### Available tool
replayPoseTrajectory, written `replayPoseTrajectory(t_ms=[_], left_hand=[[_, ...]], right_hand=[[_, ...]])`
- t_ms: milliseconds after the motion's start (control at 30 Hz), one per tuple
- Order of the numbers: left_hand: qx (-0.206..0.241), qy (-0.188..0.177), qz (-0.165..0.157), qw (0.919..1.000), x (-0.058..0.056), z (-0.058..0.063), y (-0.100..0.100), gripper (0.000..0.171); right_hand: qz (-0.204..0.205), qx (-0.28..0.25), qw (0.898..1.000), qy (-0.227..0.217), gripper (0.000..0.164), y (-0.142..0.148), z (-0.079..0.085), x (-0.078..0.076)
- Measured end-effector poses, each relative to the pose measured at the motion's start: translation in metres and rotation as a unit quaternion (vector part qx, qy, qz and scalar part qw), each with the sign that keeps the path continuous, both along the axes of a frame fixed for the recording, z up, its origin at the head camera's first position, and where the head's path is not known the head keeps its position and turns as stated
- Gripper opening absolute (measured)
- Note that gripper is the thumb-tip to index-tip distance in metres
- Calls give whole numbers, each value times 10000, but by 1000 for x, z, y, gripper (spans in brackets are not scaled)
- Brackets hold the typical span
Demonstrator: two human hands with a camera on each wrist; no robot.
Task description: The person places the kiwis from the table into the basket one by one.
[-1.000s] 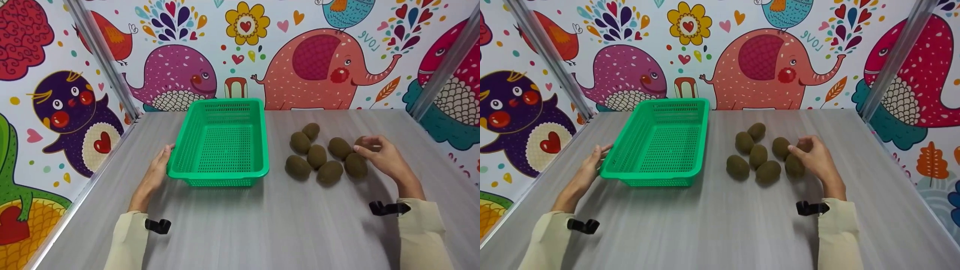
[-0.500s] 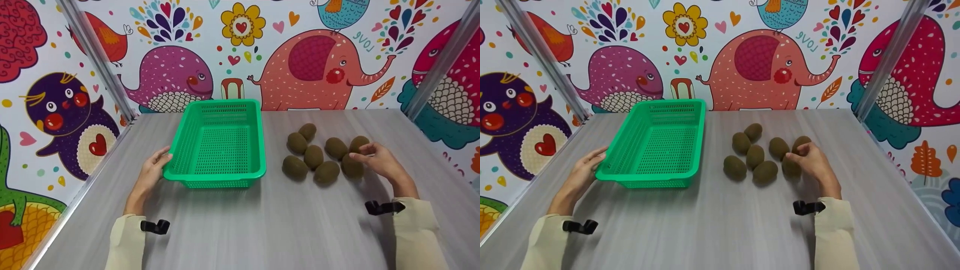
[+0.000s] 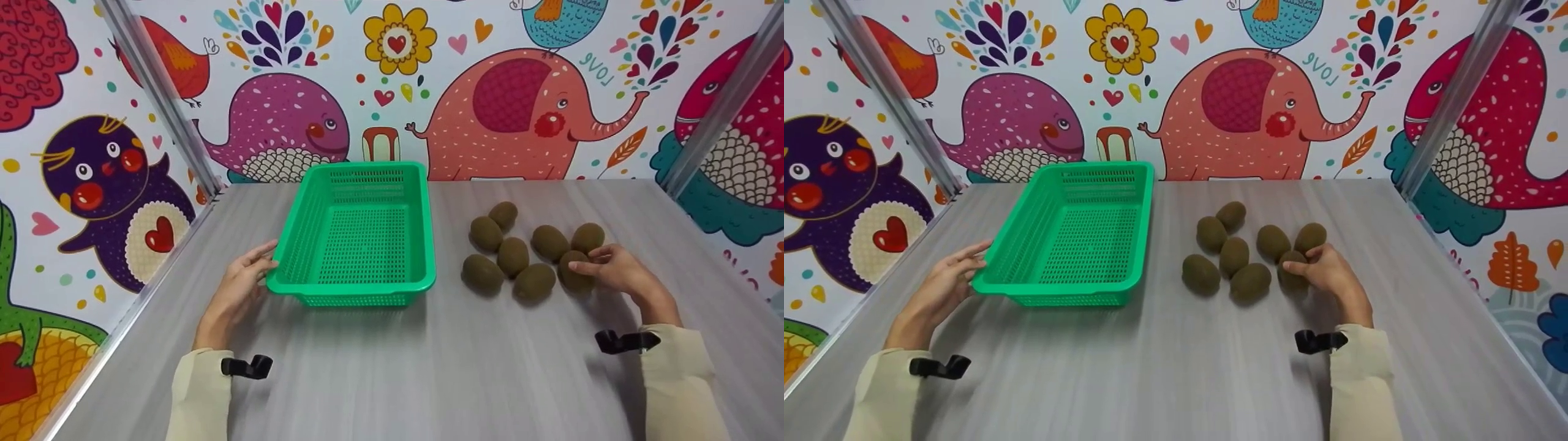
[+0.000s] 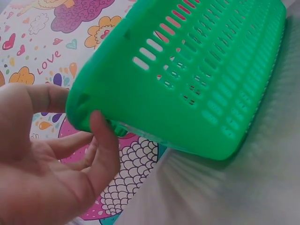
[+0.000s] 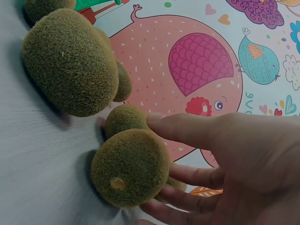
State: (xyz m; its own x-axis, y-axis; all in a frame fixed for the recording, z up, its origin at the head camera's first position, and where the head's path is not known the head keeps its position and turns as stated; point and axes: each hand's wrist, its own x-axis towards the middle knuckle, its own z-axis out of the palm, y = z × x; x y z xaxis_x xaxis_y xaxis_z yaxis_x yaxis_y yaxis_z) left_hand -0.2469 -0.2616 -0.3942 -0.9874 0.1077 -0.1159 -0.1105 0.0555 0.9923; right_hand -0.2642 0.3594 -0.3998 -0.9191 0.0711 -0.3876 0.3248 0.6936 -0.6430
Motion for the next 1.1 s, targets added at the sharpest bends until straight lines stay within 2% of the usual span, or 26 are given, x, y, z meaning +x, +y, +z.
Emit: replayPoseTrajectory(t_ms=[133,400,633,800,933,1100], left_hand=[[122,40,-67,9999,0,-1,-2,61],[34,47,-137,9999,0,-2,-3,62],[13,-52,-126,9999,0,1,-3,61],[-181,-119,-77,9997,2,4,-5,61],[-259,-158,-60,9995,3,6,-6,62],[-162,-249,-34,9996,4,6,-8,64]], right_hand=[[-14,-80,10000,-58,108,-2,-3,-1],[-55,-298,9994,-182,105,-4,-9,-1],[-21,-256,9996,-133,99,-6,-6,-2],[31,-402,9990,-195,97,-7,-1,-1],[72,-607,9980,-146,95,-9,2,-2],[89,-1135,9935,45,88,-12,2,-2]])
